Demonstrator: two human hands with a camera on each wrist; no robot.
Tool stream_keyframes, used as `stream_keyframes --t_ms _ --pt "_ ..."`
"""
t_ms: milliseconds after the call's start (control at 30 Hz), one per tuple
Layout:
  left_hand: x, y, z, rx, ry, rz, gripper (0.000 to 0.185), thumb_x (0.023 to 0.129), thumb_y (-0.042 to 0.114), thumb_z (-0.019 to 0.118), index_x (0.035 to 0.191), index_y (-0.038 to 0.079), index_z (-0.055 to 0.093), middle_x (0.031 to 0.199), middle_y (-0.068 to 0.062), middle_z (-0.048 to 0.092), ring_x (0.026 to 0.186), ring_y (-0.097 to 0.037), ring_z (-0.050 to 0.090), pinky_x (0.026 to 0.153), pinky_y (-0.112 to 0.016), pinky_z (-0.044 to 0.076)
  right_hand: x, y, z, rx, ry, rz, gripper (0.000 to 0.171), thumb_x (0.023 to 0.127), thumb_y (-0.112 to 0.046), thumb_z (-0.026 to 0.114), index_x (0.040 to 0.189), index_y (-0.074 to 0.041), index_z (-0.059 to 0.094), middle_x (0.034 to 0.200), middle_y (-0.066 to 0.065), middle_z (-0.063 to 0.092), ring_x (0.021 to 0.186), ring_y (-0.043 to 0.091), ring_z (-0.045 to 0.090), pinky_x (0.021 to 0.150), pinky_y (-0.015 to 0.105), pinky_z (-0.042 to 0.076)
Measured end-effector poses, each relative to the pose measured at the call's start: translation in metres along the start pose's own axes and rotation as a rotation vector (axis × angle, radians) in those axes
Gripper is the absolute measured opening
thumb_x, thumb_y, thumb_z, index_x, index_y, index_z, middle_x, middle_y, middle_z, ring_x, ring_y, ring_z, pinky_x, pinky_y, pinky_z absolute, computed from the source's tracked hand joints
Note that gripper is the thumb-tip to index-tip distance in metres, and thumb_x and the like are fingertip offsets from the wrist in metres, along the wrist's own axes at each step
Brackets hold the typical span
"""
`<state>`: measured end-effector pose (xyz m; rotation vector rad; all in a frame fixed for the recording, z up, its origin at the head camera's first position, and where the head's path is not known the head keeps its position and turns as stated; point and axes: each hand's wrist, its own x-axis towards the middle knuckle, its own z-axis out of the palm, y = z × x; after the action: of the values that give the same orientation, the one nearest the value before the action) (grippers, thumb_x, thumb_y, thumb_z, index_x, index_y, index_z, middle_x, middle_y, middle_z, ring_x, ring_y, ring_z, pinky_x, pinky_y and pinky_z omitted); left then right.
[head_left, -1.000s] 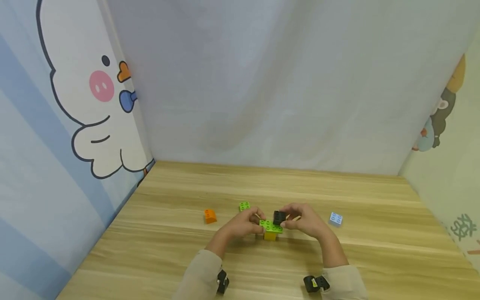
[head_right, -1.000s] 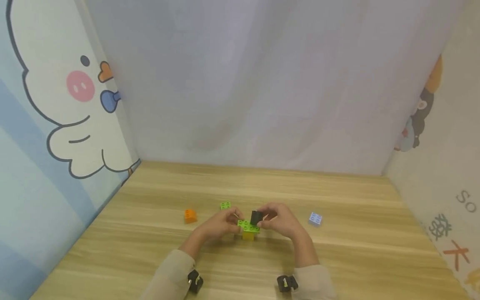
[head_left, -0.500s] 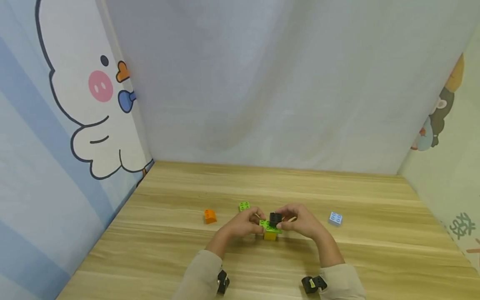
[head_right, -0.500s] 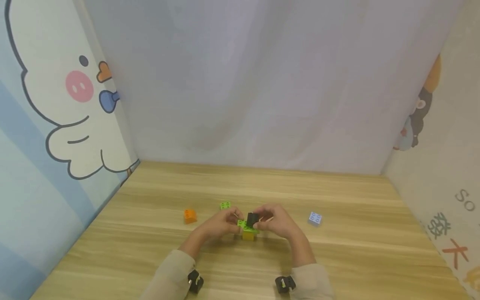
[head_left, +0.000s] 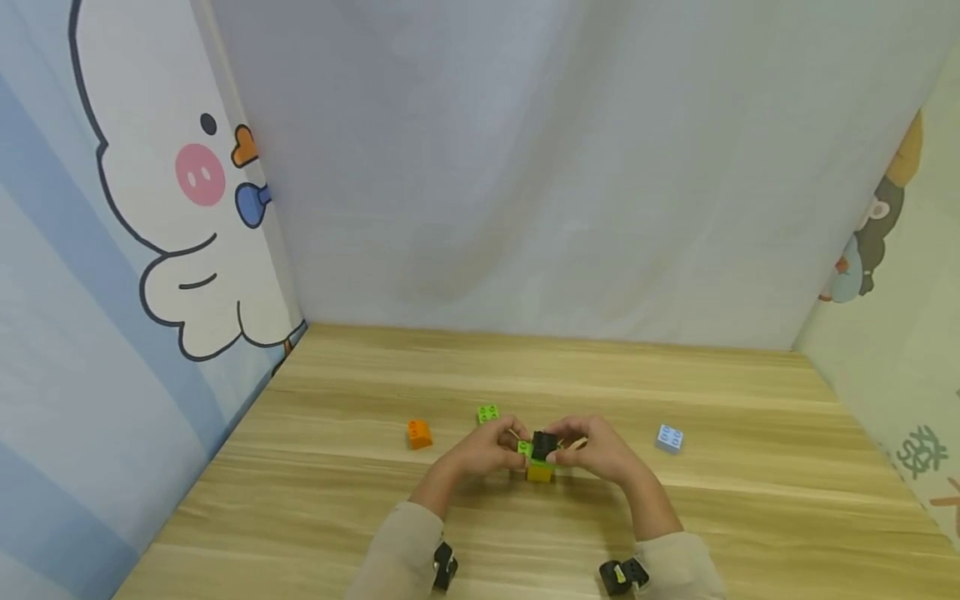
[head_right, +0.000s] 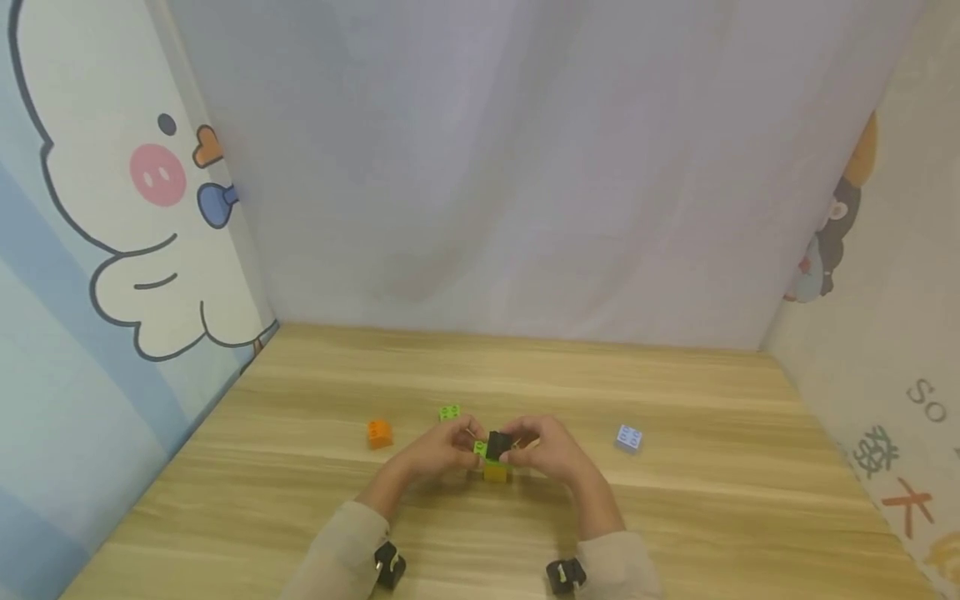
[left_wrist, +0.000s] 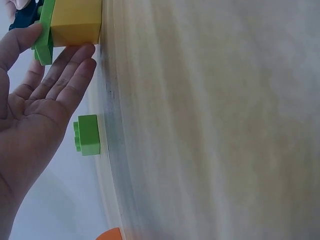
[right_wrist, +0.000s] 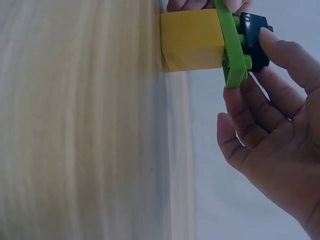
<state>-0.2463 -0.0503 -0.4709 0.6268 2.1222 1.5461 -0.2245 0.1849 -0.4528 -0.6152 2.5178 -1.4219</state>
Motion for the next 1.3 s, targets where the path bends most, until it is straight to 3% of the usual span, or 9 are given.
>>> stream_keyframes --t_ms 267,733,1033,1300 --pt "-0.001 0.0 0.001 -0.01 0.001 -0.015 0.025 0.091 0.0 0.07 0.112 0.002 0.058 0.101 -0.012 0.071 0.087 -0.016 0.065 0.076 -0.029 0.05 0.0 -0.003 0.001 -0.027 -0.007 -0.013 0.037 0.091 -0.013 0.077 0.121 0.006 0.07 0.119 0.018 0.07 0.1 0.024 0.06 0.083 0.041 0.053" --pt "0.0 -0.001 -0.002 -0.014 -0.037 -0.009 0.029 0.088 -0.001 0.069 0.114 -0.001 0.055 0.111 -0.022 0.073 0.095 -0.017 0.067 0.08 -0.027 0.052 0.001 -0.01 0.001 -0.104 -0.008 -0.012 0.034 0.087 -0.01 0.079 0.117 0.004 0.073 0.111 0.011 0.073 0.096 0.023 0.061 0.079 0.039 0.053" --pt "0.0 0.003 -0.003 -0.024 -0.044 -0.022 0.028 0.088 -0.003 0.068 0.113 0.001 0.054 0.107 -0.02 0.074 0.086 -0.014 0.064 0.074 -0.024 0.049 0.005 -0.012 -0.001 -0.188 -0.021 -0.027 0.029 0.086 -0.008 0.081 0.112 0.002 0.075 0.108 0.01 0.073 0.093 0.019 0.063 0.08 0.04 0.056" --pt "0.0 0.0 -0.004 -0.054 -0.064 -0.01 0.028 0.09 -0.007 0.066 0.114 -0.001 0.053 0.106 -0.023 0.074 0.08 -0.011 0.063 0.069 -0.023 0.049 0.006 -0.013 -0.002 -0.157 -0.035 -0.03 0.025 0.083 -0.003 0.081 0.107 0.002 0.075 0.098 0.006 0.072 0.084 0.016 0.062 0.073 0.035 0.053"
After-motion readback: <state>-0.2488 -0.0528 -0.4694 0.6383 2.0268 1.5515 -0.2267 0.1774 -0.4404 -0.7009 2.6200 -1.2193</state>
